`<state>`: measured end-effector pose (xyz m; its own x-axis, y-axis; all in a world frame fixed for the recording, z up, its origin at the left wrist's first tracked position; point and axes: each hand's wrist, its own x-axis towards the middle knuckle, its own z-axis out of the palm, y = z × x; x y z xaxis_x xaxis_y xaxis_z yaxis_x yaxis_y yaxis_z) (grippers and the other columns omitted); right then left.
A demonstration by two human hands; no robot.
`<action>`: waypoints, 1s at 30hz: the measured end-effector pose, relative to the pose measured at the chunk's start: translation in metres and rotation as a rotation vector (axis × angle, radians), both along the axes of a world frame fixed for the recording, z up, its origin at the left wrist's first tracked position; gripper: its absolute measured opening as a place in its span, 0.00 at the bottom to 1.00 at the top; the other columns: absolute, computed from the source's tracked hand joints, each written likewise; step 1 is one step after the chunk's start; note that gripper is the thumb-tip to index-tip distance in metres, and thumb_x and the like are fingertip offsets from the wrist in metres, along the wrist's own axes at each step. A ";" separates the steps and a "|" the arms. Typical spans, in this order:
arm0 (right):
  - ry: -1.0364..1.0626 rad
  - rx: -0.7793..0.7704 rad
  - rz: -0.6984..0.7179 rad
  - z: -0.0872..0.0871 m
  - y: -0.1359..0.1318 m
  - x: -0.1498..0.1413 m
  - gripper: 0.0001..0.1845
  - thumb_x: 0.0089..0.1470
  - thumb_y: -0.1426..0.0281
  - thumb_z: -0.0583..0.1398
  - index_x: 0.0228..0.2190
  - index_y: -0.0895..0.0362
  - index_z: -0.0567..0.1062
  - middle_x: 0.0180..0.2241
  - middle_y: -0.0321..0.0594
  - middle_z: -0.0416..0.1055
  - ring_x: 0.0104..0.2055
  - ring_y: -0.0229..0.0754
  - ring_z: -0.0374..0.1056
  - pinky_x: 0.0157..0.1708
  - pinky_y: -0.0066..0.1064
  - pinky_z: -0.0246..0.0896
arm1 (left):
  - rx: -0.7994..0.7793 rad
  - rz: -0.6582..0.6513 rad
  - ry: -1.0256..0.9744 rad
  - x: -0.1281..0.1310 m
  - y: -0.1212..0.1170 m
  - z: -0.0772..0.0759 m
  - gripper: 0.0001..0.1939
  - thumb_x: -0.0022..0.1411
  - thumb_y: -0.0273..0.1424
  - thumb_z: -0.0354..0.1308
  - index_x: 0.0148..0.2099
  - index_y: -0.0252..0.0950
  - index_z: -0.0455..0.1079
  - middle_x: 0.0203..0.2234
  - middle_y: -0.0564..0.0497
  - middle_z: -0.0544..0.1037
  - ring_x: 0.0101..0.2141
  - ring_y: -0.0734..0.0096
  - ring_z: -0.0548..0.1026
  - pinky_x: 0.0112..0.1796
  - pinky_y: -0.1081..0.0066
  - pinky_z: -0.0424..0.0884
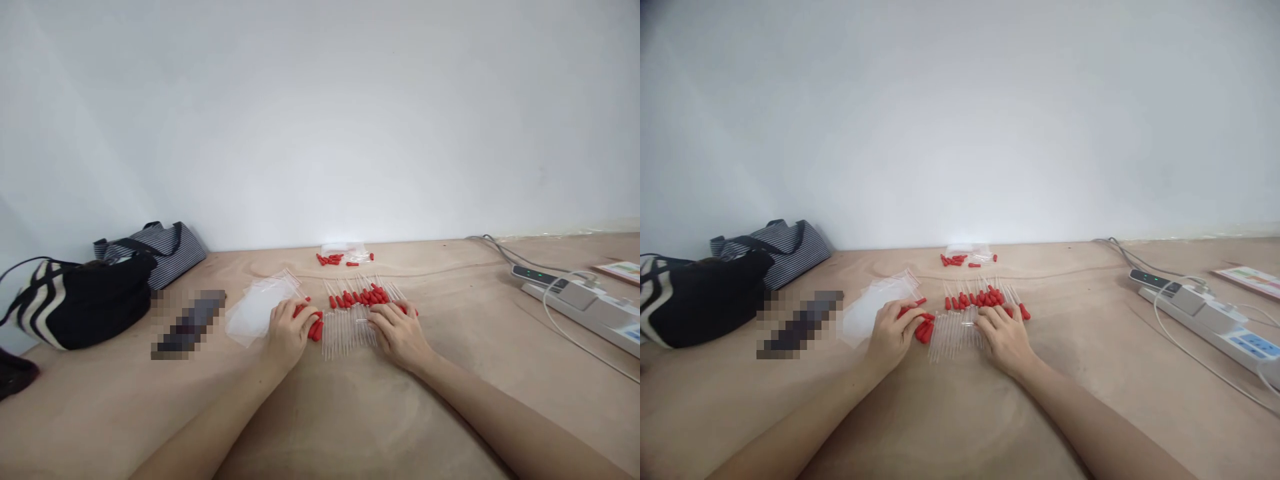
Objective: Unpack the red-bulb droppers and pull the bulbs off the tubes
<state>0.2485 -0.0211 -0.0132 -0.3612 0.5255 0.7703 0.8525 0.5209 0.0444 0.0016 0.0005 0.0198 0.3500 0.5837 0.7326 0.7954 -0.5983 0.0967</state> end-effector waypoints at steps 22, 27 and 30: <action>0.225 -0.210 0.137 -0.017 0.010 -0.020 0.14 0.53 0.77 0.48 0.36 0.56 0.70 0.33 0.43 0.66 0.34 0.39 0.66 0.33 0.30 0.65 | -0.421 0.206 -0.179 -0.031 0.025 0.004 0.10 0.51 0.37 0.52 0.30 0.37 0.67 0.26 0.52 0.74 0.30 0.67 0.71 0.32 0.69 0.66; 0.179 -0.260 0.190 -0.012 0.007 -0.025 0.13 0.53 0.77 0.48 0.34 0.57 0.70 0.33 0.44 0.65 0.34 0.39 0.65 0.34 0.30 0.65 | -0.341 0.203 -0.082 -0.018 0.024 0.009 0.11 0.53 0.38 0.51 0.30 0.38 0.71 0.29 0.50 0.74 0.34 0.64 0.68 0.38 0.65 0.63; 0.158 -0.293 0.243 -0.010 0.006 -0.029 0.11 0.53 0.77 0.49 0.34 0.58 0.69 0.34 0.45 0.65 0.35 0.39 0.64 0.35 0.30 0.64 | -0.385 0.217 0.061 0.003 0.029 0.014 0.10 0.52 0.37 0.52 0.28 0.40 0.73 0.32 0.50 0.73 0.38 0.61 0.67 0.39 0.61 0.60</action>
<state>0.2199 -0.0155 -0.0228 -0.3910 0.6449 0.6566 0.6873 0.6791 -0.2577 0.0045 0.0292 0.0339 0.2250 0.8745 0.4297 0.9097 -0.3465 0.2289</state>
